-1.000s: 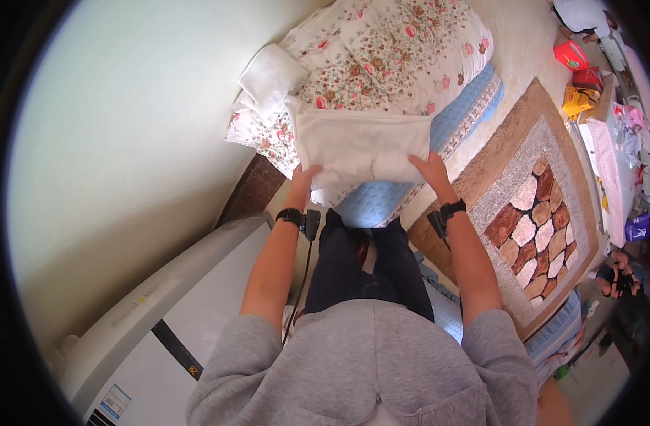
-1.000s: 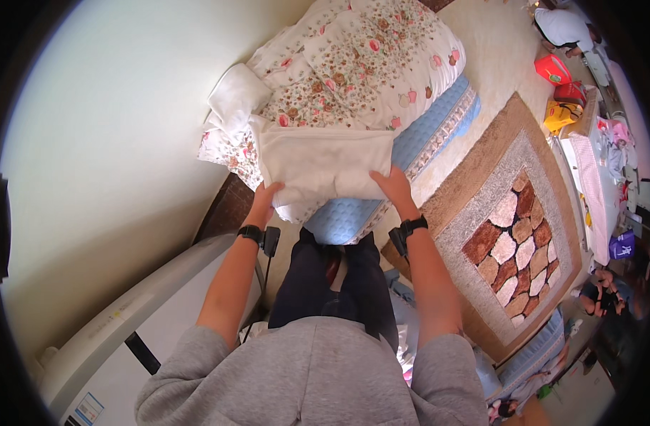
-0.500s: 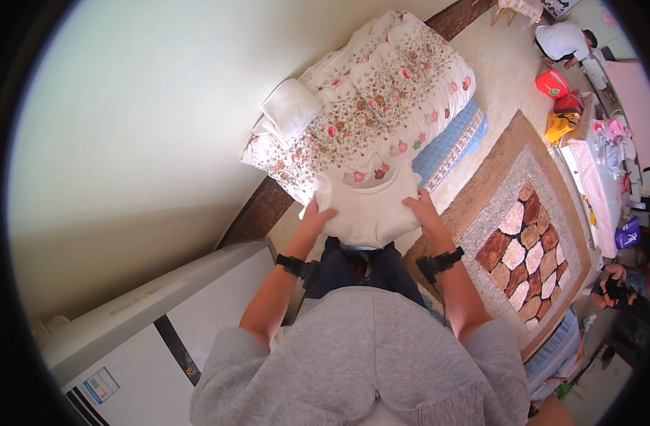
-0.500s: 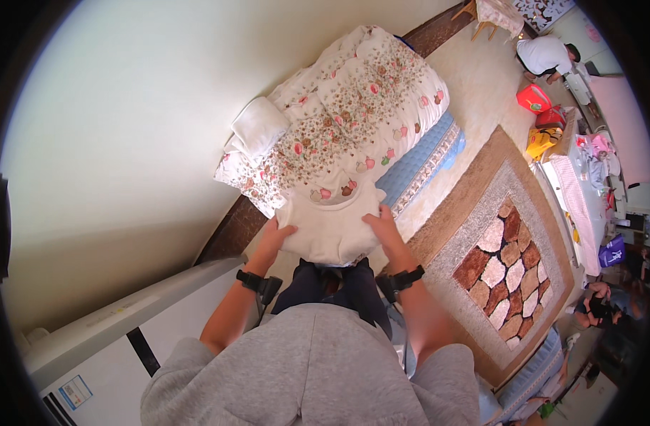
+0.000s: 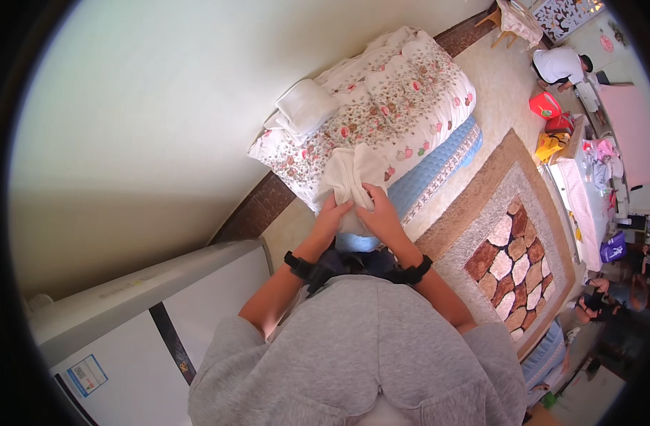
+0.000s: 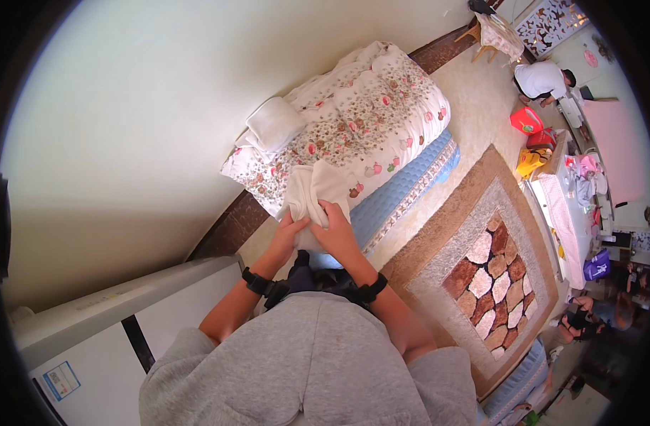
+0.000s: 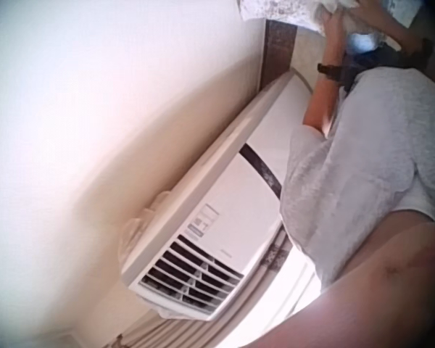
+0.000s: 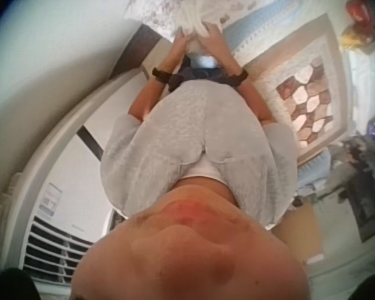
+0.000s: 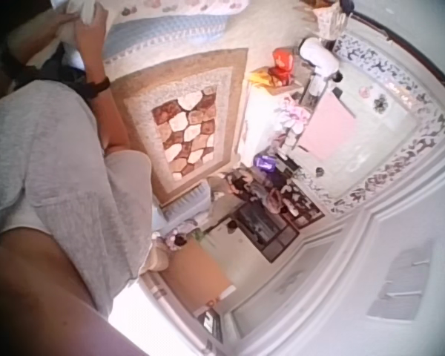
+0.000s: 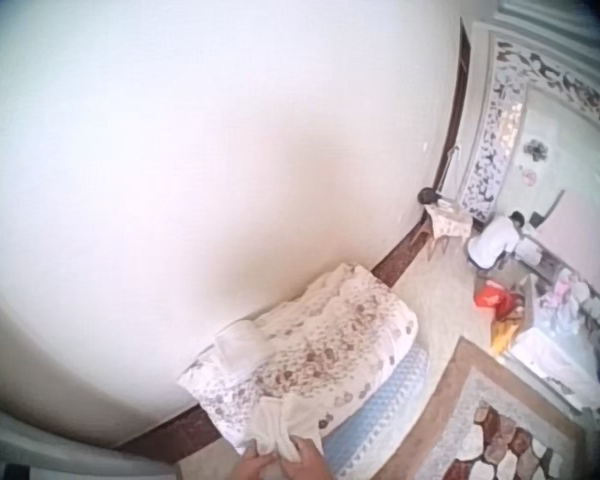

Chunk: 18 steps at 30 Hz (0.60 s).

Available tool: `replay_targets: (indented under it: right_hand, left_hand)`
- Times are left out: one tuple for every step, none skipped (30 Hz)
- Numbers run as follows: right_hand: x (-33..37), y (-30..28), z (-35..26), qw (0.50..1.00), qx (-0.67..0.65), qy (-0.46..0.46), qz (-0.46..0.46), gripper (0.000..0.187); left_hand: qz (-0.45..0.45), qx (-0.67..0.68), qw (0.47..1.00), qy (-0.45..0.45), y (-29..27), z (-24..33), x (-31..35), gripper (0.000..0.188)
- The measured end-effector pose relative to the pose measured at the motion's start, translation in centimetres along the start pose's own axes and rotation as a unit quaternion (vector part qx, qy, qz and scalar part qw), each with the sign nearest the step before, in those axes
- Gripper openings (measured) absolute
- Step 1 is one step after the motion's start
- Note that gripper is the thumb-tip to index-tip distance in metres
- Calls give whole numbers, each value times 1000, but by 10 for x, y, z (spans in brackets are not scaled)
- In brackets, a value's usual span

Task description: The person folds a white cloth by hand and places it on a bed.

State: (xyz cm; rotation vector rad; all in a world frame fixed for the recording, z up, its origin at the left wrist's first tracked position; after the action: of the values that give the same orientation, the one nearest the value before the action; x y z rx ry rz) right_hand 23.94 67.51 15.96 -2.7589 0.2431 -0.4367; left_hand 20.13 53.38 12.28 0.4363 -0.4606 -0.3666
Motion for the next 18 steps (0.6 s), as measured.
replay_targets:
  right_hand:
    - [1,5,0,1000,4,-15,-13,59]
    - [4,12,-3,999,7,-29,-28,63]
    - [6,18,-4,999,7,-26,-30,63]
    - [8,26,-6,997,45,-47,-51,67]
    - [8,33,-9,991,83,-70,-72,71]
    - [8,36,-9,992,81,-64,-73,71]
    - [7,39,-12,986,67,-121,-97,73]
    - [6,40,-17,975,54,-181,-119,75]
    - [6,42,-19,976,14,-136,-172,75]
    - [6,42,-22,976,14,-132,-172,75]
    - [3,41,-22,974,-48,-78,-206,74]
    - [2,41,-20,964,-110,-24,-239,73]
    - [2,42,-7,965,-110,-24,-238,73]
    - [-3,39,19,994,-65,-12,-86,69]
    - [-7,36,41,998,-20,0,66,65]
    - [-9,34,56,997,-20,-2,68,65]
    - [-9,36,76,976,-131,171,-42,62]
    - [-5,40,88,900,-234,333,-152,59]
  left_hand:
    - [1,3,1000,-1,-6,0,2,50]
    - [1,5,1000,-12,-12,-1,4,52]
    - [1,7,1000,-25,-18,-3,7,54]
    - [4,8,1000,-29,-25,-4,10,54]
    - [-7,-8,1000,-26,-28,2,13,54]
    - [-21,-25,999,-26,-29,8,17,53]
    - [-20,2,999,-26,-29,15,20,51]
    - [-20,3,999,-31,-36,16,20,51]
    - [-30,14,998,-62,-47,16,22,49]
    - [-40,25,995,-92,-57,16,25,47]
    - [-34,36,993,-104,-64,20,28,49]
    - [-36,35,993,-106,-66,21,31,49]
    - [-14,57,992,-109,-70,22,36,52]
    - [5,77,991,-110,-70,26,38,54]
    - [3,76,991,-109,-73,28,40,54]
    - [-3,117,985,-123,-76,29,43,58]
    - [-11,159,978,-138,-79,29,45,61]
    - [-13,159,978,-135,-84,25,44,61]
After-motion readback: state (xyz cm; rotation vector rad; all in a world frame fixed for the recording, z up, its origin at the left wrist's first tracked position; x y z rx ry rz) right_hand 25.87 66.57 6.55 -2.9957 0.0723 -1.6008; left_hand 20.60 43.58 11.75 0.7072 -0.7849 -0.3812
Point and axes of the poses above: each hand's wrist, its own x-axis away from the middle knuckle, its own y-axis out of the palm, z = x × y, the point moved 2 cm from there along -x, towards the middle knuckle, and after that the axes turned 6 degrees about y, right-handed, at the moved point
